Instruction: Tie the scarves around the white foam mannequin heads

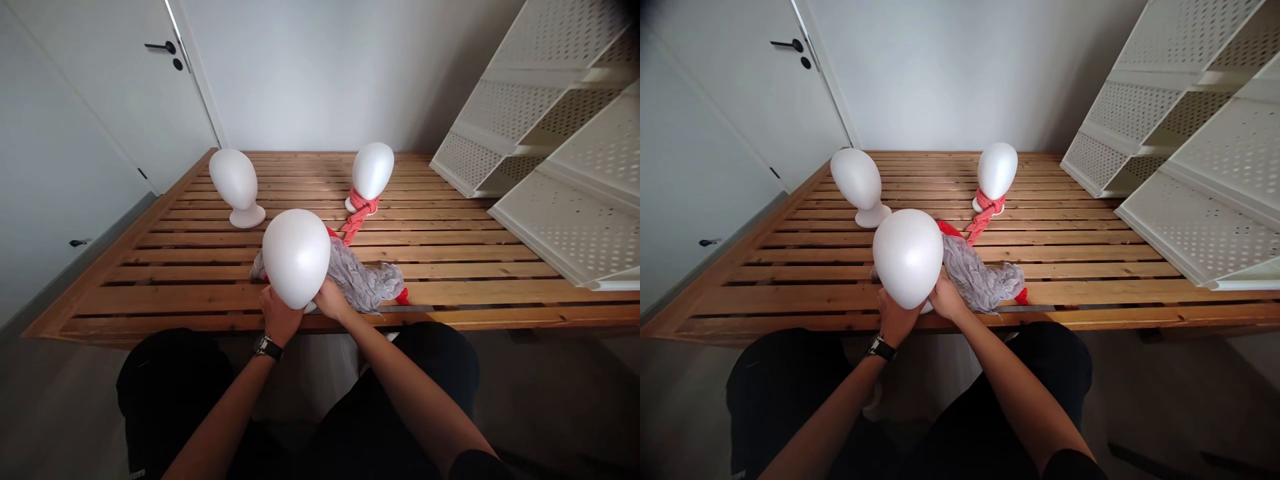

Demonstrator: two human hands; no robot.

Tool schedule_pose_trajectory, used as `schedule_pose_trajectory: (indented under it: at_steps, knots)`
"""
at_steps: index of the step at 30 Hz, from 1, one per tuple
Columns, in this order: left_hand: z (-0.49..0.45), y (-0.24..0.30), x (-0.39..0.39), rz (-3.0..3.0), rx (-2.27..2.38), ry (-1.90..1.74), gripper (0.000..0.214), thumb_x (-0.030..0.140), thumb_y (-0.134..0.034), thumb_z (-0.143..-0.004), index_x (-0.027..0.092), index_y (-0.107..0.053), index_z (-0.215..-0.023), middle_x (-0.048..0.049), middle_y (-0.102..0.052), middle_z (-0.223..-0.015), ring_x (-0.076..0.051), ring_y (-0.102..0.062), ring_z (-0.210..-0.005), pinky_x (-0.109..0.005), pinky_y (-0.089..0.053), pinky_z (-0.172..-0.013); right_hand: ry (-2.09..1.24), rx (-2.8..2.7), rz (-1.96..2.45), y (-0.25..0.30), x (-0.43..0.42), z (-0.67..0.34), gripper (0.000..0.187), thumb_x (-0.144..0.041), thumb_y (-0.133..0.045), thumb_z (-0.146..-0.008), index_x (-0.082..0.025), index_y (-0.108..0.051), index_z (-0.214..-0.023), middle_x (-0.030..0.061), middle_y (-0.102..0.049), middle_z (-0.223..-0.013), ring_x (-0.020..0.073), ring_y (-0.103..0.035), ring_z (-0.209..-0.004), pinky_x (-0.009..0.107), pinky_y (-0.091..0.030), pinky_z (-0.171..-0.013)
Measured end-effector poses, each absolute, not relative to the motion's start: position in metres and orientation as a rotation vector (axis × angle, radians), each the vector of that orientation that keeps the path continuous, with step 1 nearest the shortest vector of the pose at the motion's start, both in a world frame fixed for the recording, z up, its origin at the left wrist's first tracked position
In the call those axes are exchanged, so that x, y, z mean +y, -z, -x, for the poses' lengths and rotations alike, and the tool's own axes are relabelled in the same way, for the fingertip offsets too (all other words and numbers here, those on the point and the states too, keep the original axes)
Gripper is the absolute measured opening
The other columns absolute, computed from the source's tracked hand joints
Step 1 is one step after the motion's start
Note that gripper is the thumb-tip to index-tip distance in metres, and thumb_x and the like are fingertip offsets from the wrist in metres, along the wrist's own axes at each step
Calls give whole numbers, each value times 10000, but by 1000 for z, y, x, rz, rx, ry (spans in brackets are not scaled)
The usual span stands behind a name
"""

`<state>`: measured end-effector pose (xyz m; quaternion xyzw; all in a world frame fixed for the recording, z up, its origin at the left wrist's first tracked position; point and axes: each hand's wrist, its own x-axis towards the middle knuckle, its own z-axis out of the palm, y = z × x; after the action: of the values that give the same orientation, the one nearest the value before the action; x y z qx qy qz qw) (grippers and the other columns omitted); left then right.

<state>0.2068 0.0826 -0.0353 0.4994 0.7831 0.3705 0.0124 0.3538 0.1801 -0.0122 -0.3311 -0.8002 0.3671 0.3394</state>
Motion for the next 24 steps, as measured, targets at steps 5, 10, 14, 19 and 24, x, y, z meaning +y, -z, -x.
schedule_pose_trajectory:
  at_steps: [5,10,14,19,24]
  knots:
    - [-219,29,85,-1471,2536,-1009,889,491,-837,-786,118,-438,-1486,-247,-526,-1419,-444,-496,-1354,-610,-400,-1133,-971,-2065,827,16,186,-353,387,-110,-542,-890,-214,-699,-1228,110,-698,-1396,289,-613,-1329,460,-485,-1155]
    - [-172,13,65,-1730,2351,-1018,654,349,-697,-889,145,-483,-1473,-225,-516,-1481,-398,-484,-1412,-579,-389,-1182,-967,-2023,927,9,176,-376,694,-100,-524,-839,-208,-543,-1524,122,-581,-1571,287,-521,-1475,507,-388,-1270]
    - [-112,-3,85,-1718,2453,-1076,537,351,-667,-903,126,-603,-1386,-216,-579,-1386,-377,-524,-1366,-541,-398,-1196,-968,-1943,1067,8,171,-403,781,-186,-552,-886,-207,-413,-1654,120,-469,-1678,299,-441,-1563,534,-299,-1334]
    - [-83,-6,133,-1607,2525,-827,577,461,-798,-767,134,-752,-1240,-238,-593,-1433,-457,-501,-1367,-587,-356,-1189,-1042,-1800,1150,18,168,-421,711,-393,-586,-976,-217,-415,-1644,152,-563,-1594,311,-537,-1495,560,-375,-1292]
    - [-71,-25,161,-1209,2059,-1226,157,328,-787,-687,184,-723,-688,-181,-748,-1070,-452,-555,-1305,-538,-407,-1112,-1055,-1747,1183,21,168,-425,710,-492,-636,-972,-215,-458,-1602,172,-607,-1541,324,-580,-1452,581,-401,-1270]
